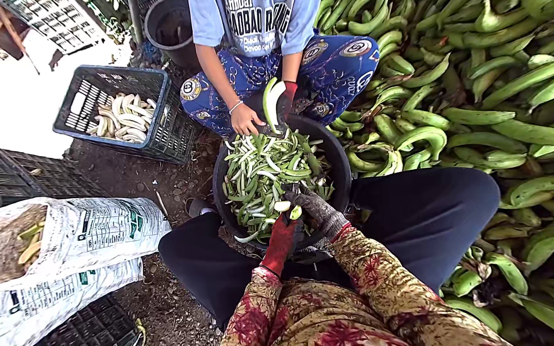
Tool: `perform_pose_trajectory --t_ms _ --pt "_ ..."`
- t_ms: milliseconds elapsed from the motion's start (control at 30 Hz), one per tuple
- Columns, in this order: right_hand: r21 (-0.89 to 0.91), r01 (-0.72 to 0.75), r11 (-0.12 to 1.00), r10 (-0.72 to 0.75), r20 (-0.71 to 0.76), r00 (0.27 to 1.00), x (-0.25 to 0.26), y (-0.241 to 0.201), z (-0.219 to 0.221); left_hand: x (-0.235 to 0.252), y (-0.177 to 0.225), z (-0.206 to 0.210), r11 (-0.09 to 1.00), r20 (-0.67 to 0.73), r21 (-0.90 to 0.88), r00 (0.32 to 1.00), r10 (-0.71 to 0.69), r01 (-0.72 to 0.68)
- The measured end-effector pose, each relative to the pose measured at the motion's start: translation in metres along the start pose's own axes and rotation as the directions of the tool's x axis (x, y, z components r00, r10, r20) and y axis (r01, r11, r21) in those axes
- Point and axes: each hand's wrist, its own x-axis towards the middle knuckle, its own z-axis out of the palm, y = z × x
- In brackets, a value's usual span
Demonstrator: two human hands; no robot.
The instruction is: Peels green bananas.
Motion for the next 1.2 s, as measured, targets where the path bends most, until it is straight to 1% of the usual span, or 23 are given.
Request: perform_pose_trajectory --t_ms 67,100,167,200,233,300,400,500,533,600,667,700,767,800,833,900,933,1000,1067,1100,1133,1167,1200 --pt "0.071 -0.024 0.997 0.022 0.030 0.999 0.000 0.001 -0.005 -0.001 0.008 -0.006 0.985 0.092 -0.147 0.993 -0.074 0.087" --pt "0.117 -0.041 0.992 0.034 0.062 0.998 -0.001 0.001 -0.008 -0.003 0.015 -0.012 0.957 0.161 -0.236 0.978 -0.130 0.166" --pt "0.194 -0.071 0.978 0.044 0.141 0.989 -0.005 -0.002 -0.014 -0.006 0.025 -0.025 0.892 0.294 -0.320 0.928 -0.227 0.319" --pt "0.222 -0.065 0.973 0.024 0.184 0.983 -0.006 -0.003 -0.017 -0.006 0.025 -0.032 0.860 0.363 -0.363 0.905 -0.223 0.358" --pt "0.248 -0.055 0.967 -0.006 0.238 0.971 -0.007 -0.003 -0.020 -0.006 0.021 -0.039 0.819 0.449 -0.427 0.876 -0.176 0.383" --pt "0.299 -0.033 0.954 -0.069 0.325 0.943 -0.010 -0.001 -0.024 -0.004 0.005 -0.048 0.722 0.594 -0.550 0.804 -0.016 0.420" --pt "0.379 -0.021 0.925 -0.124 0.354 0.927 -0.010 0.005 -0.025 0.000 -0.007 -0.049 0.600 0.648 -0.648 0.753 0.110 0.470" --pt "0.454 -0.013 0.891 -0.125 0.272 0.954 -0.001 0.011 -0.024 0.001 -0.010 -0.049 0.531 0.640 -0.690 0.757 0.131 0.492" --pt "0.467 -0.007 0.884 -0.105 0.214 0.971 0.002 0.010 -0.023 0.001 -0.010 -0.050 0.517 0.633 -0.704 0.760 0.146 0.487" --pt "0.489 0.000 0.873 -0.022 0.039 0.999 0.008 0.008 -0.019 -0.001 -0.009 -0.056 0.483 0.606 -0.738 0.777 0.171 0.470" --pt "0.487 0.027 0.873 0.045 -0.134 0.990 0.016 0.008 -0.021 -0.003 -0.009 -0.060 0.460 0.514 -0.785 0.850 0.114 0.414" --pt "0.441 0.041 0.896 0.066 -0.223 0.973 0.018 0.010 -0.024 -0.002 -0.013 -0.061 0.443 0.447 -0.814 0.892 0.064 0.376" --pt "0.236 0.032 0.971 0.066 -0.398 0.915 0.020 0.018 -0.034 0.003 -0.020 -0.061 0.433 0.245 -0.863 0.965 -0.089 0.259" --pt "0.124 0.013 0.992 0.047 -0.467 0.883 0.018 0.023 -0.039 0.006 -0.026 -0.060 0.439 0.127 -0.877 0.976 -0.175 0.193" --pt "0.062 0.000 0.998 0.031 -0.503 0.864 0.015 0.028 -0.039 0.009 -0.033 -0.059 0.453 0.009 -0.883 0.971 -0.238 0.120" --pt "0.040 -0.025 0.999 0.042 -0.525 0.850 0.012 0.034 -0.029 0.011 -0.045 -0.063 0.502 -0.171 -0.865 0.932 -0.320 0.014" --pt "0.037 -0.041 0.998 0.054 -0.527 0.848 0.015 0.036 -0.021 0.015 -0.050 -0.064 0.503 -0.217 -0.864 0.909 -0.355 -0.010" --pt "0.069 -0.056 0.996 0.083 -0.474 0.877 0.026 0.033 0.014 0.024 -0.063 -0.064 0.463 -0.235 -0.885 0.902 -0.362 -0.045" --pt "0.101 -0.044 0.994 0.076 -0.331 0.940 0.034 0.016 0.084 0.024 -0.066 -0.064 0.416 -0.211 -0.906 0.931 -0.298 -0.072" --pt "0.114 -0.054 0.992 0.079 -0.226 0.971 0.034 0.003 0.129 0.013 -0.051 -0.066 0.397 -0.191 -0.916 0.930 -0.313 -0.054" --pt "0.130 -0.078 0.988 0.090 -0.089 0.992 0.028 -0.013 0.176 -0.008 -0.018 -0.070 0.392 -0.189 -0.920 0.894 -0.405 -0.017" --pt "0.111 -0.102 0.989 0.094 0.073 0.993 0.015 -0.026 0.221 -0.033 0.031 -0.073 0.369 -0.212 -0.929 0.794 -0.569 0.016" --pt "0.058 -0.107 0.993 0.089 0.254 0.963 0.000 -0.038 0.257 -0.056 0.066 -0.081 0.337 -0.200 -0.941 0.760 -0.619 0.027"
